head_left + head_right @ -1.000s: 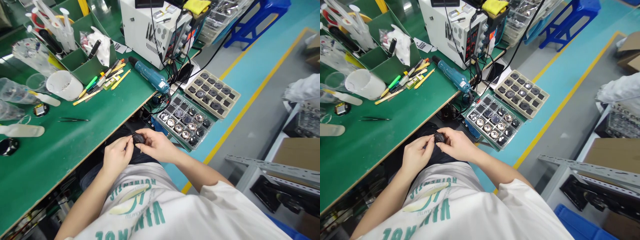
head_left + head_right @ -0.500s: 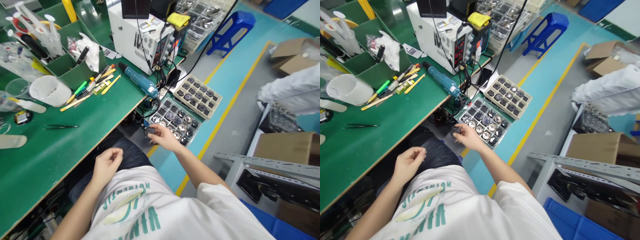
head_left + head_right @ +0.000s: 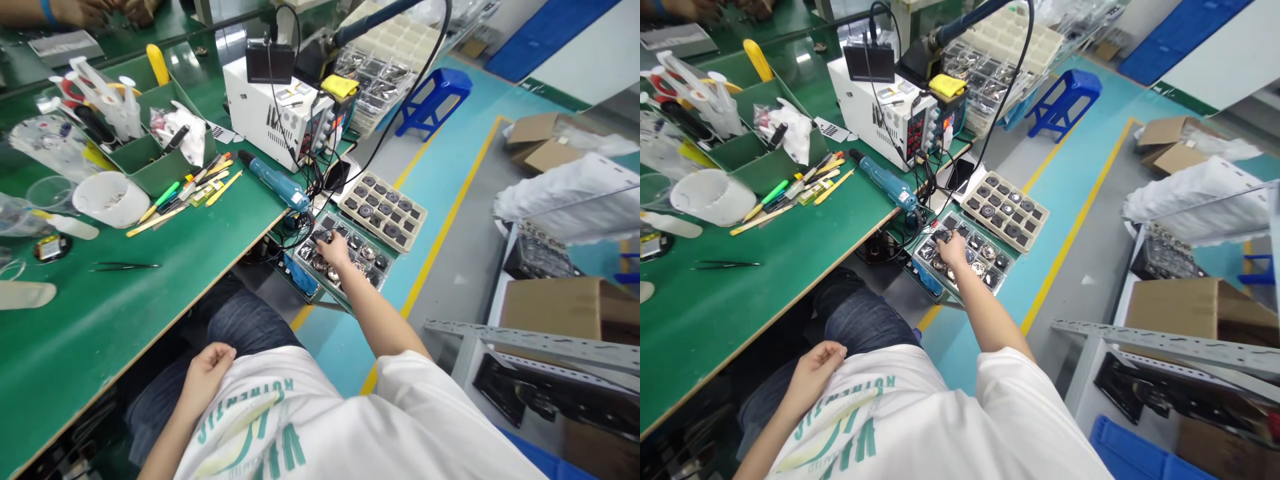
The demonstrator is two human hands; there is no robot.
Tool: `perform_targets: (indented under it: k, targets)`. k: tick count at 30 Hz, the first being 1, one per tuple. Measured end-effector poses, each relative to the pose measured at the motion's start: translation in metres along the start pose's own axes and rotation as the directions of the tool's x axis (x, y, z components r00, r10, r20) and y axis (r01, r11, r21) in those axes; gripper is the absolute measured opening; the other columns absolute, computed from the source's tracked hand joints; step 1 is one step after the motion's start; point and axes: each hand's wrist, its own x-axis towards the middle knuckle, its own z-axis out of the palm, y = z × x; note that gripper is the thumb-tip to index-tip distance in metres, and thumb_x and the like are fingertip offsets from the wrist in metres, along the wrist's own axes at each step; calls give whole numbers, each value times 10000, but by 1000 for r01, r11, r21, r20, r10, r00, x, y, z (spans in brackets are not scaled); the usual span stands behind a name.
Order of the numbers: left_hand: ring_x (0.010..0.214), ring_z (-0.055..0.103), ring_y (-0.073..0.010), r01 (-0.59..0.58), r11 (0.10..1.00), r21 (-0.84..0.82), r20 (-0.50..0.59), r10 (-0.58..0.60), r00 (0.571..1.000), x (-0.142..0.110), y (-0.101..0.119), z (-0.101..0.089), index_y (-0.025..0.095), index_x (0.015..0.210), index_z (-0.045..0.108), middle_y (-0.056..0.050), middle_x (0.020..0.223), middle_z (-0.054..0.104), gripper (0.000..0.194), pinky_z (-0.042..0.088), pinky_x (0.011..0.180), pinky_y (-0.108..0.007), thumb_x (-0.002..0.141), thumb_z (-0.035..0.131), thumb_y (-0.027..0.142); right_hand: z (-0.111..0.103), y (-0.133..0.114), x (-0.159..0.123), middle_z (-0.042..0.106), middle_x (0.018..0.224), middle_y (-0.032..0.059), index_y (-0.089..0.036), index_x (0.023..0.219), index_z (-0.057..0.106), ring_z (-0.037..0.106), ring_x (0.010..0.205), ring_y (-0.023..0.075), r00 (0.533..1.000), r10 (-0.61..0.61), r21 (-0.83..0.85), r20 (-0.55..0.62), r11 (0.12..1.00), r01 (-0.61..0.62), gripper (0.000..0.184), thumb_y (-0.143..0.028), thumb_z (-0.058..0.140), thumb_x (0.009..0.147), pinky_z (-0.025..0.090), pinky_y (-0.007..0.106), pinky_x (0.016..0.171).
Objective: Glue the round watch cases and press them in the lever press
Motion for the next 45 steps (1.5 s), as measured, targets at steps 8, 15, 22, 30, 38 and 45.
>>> perform_targets:
  k: [8,15,22,30,38,45]
  targets:
    - [718,625,-202,-57,998,1,-36,57,998,-11,6,-6,188,800,757,-50,758,706,467,498,695,-302,799,740,655,-29,-25,-77,746,1234,158,-132,1208,735,693,1194,320,935,-260,-246,239,916,318,280,-304,697,990,557,504,1071]
    - [712,655,-187,-384,920,72,-192,391,900,-68,74,-70,220,812,751,-51,786,716,332,545,681,-289,990,660,485,-9,-128,-176,815,1001,52,-228,1249,763,739,778,177,-87,-525,380,847,483,789,301,-287,763,953,565,281,706]
    - [705,668,-162,-535,686,493,-483,728,487,-88,177,-167,213,849,739,-29,779,726,182,549,674,-265,965,688,344,117,-292,-251,800,914,35,-198,1097,772,703,760,176,-737,-454,726,502,-243,644,165,-335,696,1045,459,289,633]
    - [793,710,-185,-168,558,813,-374,720,585,25,307,-245,143,1094,753,-72,948,783,272,585,757,-297,1017,558,316,219,-317,-278,728,778,12,-208,932,744,689,720,172,-825,-447,563,347,-604,564,338,-416,552,1117,351,297,569]
    - [1140,731,-258,-21,174,984,-102,665,740,115,378,-269,174,1135,773,-131,1255,749,299,555,955,-326,936,572,79,220,-302,-254,754,779,-2,-230,910,753,717,719,179,-737,-589,497,331,-555,667,351,-447,548,1095,309,302,511]
    - [1139,731,-276,48,-28,998,-24,560,828,135,394,-272,193,1118,790,-128,1197,753,261,540,916,-322,954,592,147,218,-303,-260,752,786,-8,-244,910,742,703,735,174,-712,-577,514,400,-503,695,376,-470,517,1109,274,306,506]
